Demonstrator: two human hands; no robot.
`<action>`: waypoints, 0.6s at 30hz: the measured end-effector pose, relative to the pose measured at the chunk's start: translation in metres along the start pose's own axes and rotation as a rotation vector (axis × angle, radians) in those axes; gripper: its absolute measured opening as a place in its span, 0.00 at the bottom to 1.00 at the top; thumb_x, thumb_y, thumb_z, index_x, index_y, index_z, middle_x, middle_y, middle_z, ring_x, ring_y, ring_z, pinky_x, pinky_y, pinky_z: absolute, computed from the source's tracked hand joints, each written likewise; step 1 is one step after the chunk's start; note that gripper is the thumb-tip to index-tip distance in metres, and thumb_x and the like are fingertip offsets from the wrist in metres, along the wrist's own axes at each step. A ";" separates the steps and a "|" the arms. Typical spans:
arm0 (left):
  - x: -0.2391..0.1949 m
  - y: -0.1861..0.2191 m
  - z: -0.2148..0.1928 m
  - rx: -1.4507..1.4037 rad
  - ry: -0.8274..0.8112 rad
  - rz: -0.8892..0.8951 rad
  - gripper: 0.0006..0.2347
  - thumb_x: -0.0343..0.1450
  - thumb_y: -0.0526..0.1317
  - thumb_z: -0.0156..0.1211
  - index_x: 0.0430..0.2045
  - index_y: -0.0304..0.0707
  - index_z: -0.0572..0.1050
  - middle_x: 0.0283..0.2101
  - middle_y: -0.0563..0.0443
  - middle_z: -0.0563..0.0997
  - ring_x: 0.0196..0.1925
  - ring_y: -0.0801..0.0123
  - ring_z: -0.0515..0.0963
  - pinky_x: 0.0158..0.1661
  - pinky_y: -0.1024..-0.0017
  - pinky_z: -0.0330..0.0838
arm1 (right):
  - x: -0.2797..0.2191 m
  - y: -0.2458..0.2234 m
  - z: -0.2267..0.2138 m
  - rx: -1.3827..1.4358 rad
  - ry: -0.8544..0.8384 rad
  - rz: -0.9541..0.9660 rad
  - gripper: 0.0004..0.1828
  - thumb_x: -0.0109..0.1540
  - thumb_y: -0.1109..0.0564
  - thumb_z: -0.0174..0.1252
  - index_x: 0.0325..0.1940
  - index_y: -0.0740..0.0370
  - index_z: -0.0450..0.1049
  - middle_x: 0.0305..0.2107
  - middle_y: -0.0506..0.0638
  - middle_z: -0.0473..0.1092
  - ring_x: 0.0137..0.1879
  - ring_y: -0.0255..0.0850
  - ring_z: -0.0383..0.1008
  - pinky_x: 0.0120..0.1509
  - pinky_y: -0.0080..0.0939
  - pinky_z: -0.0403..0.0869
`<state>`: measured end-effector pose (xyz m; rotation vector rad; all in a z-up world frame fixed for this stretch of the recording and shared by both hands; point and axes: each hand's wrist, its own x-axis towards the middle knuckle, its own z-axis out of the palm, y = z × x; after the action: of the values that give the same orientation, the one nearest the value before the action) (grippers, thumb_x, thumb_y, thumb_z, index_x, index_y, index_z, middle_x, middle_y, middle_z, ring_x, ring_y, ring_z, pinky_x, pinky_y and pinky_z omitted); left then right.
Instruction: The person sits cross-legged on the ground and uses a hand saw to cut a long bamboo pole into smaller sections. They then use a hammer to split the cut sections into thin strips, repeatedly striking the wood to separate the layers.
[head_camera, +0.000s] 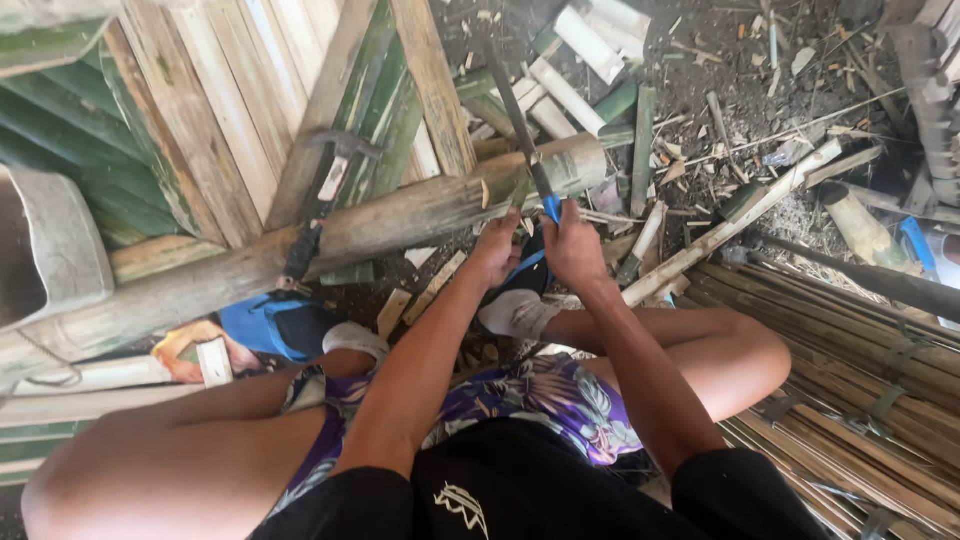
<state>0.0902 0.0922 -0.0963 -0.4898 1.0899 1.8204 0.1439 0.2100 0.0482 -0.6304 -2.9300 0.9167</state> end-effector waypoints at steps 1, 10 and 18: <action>-0.003 -0.005 0.000 -0.029 -0.032 0.022 0.16 0.73 0.58 0.58 0.34 0.48 0.67 0.22 0.59 0.61 0.16 0.77 0.60 0.14 0.77 0.52 | -0.006 -0.011 -0.016 0.010 0.017 0.023 0.18 0.69 0.51 0.55 0.54 0.67 0.62 0.25 0.71 0.73 0.35 0.71 0.75 0.37 0.68 0.71; -0.005 -0.011 0.006 -0.114 0.021 -0.077 0.14 0.73 0.56 0.58 0.33 0.49 0.68 0.22 0.60 0.63 0.17 0.78 0.61 0.15 0.79 0.52 | -0.003 0.021 0.038 0.087 0.108 0.002 0.19 0.69 0.49 0.52 0.51 0.68 0.60 0.26 0.71 0.73 0.31 0.69 0.75 0.35 0.66 0.72; -0.010 -0.005 -0.003 -0.060 -0.012 -0.061 0.13 0.73 0.56 0.57 0.34 0.50 0.69 0.22 0.61 0.62 0.15 0.79 0.59 0.14 0.79 0.49 | -0.005 0.017 0.012 -0.004 0.067 -0.035 0.21 0.70 0.50 0.54 0.57 0.70 0.62 0.27 0.72 0.73 0.34 0.71 0.75 0.36 0.68 0.72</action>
<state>0.0989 0.0853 -0.0926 -0.5416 1.0038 1.8046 0.1534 0.2142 0.0298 -0.5959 -2.8750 0.8689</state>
